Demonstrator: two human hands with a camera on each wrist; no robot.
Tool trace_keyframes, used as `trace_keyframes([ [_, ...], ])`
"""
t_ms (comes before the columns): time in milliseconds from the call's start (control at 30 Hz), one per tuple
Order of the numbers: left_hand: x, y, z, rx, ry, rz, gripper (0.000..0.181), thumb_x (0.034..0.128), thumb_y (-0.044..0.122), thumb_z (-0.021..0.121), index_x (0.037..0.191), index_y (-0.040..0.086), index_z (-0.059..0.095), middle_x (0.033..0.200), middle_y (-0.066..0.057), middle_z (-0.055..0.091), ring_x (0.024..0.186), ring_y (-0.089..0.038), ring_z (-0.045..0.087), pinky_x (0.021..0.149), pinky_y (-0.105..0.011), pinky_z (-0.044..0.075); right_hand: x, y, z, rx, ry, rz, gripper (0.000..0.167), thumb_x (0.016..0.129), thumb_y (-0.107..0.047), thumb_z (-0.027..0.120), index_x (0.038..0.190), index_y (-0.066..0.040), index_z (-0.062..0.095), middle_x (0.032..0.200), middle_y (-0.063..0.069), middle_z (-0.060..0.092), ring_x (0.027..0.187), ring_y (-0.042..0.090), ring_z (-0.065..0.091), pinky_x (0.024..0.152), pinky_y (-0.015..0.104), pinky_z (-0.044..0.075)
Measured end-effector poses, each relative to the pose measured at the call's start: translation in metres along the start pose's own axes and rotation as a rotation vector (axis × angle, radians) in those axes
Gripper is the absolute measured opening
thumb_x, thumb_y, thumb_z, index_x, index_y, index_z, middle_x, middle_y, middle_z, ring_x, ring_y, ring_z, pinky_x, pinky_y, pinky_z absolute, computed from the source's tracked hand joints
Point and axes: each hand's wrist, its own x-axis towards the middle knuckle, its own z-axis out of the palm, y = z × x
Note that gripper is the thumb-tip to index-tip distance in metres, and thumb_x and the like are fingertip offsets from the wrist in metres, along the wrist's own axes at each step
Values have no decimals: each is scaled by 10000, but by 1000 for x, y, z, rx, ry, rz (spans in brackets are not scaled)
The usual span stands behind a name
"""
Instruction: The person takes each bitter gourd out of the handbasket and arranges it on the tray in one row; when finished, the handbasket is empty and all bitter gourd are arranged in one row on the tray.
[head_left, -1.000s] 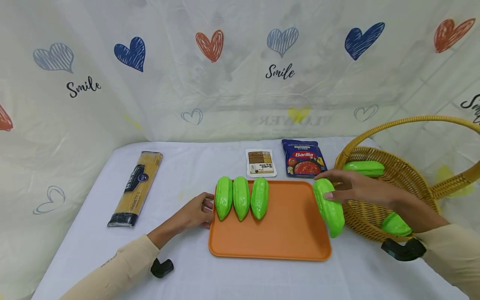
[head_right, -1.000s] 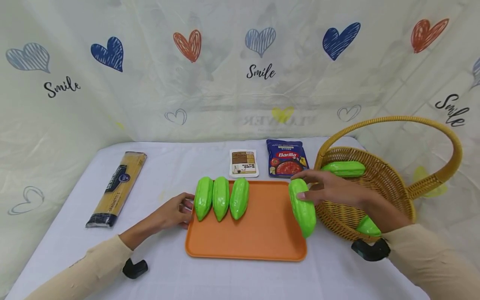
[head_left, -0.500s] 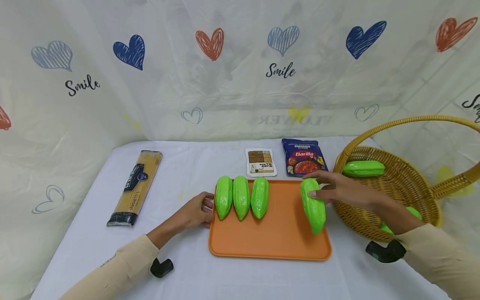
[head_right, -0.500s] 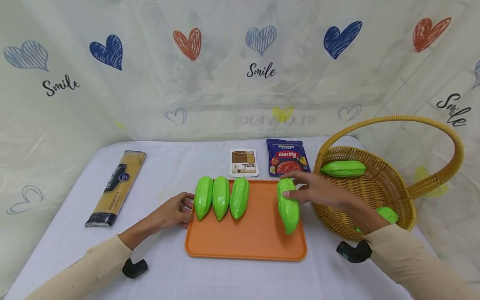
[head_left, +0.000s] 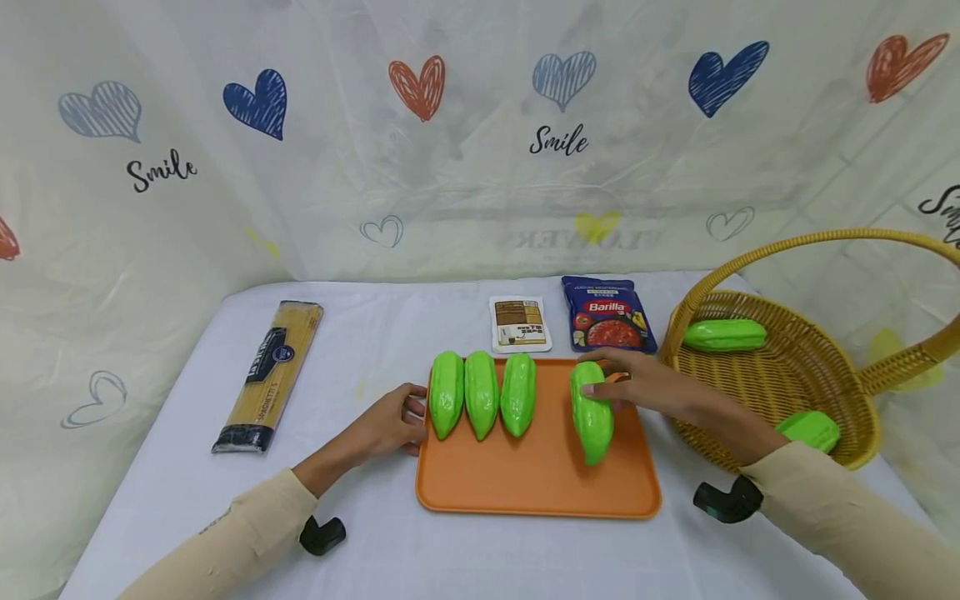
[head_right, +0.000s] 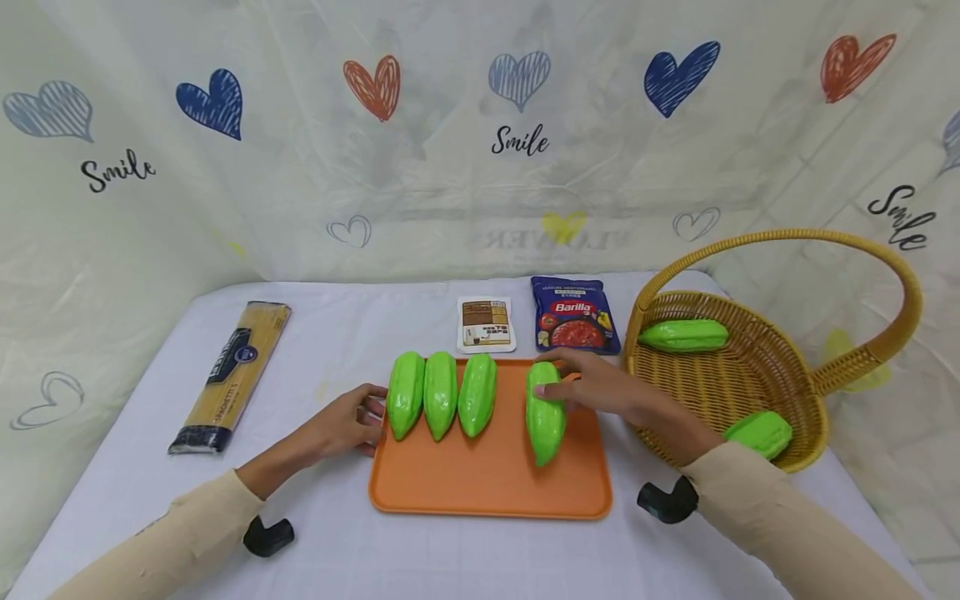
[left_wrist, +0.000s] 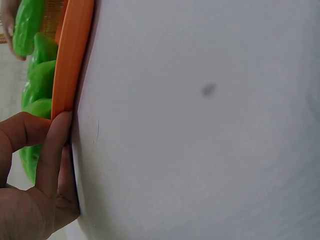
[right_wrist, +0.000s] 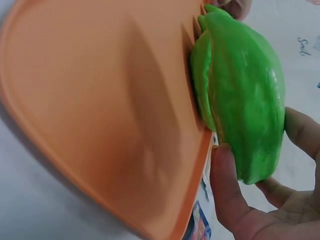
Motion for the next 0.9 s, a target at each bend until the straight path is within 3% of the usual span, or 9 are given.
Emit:
trace_keyframes([
  [333, -1, 0, -1, 2, -16, 8, 677, 819, -15, 705, 1434, -19, 423, 1140, -148, 524, 916, -222, 599, 671, -333, 643, 23, -6, 13, 22, -24, 19, 711, 918, -385, 714, 1489, -68, 434, 1472, 310, 435, 1125, 297, 632, 911, 431, 600],
  [633, 1, 0, -1, -3, -5, -8, 670, 822, -14, 711, 1434, 5, 438, 1141, -138, 527, 912, -223, 607, 673, -334, 643, 35, -7, 14, 24, -3, -3, 726, 927, -355, 708, 1507, -44, 402, 1440, 320, 458, 1076, 261, 655, 897, 410, 606],
  [900, 1, -1, -1, -12, -9, -7, 675, 825, -16, 710, 1438, 3, 427, 1148, -138, 523, 920, -222, 606, 678, -335, 643, 47, -10, 18, 11, 32, 27, 728, 921, -318, 724, 1462, 28, 381, 1348, 319, 520, 1043, 272, 676, 897, 415, 613],
])
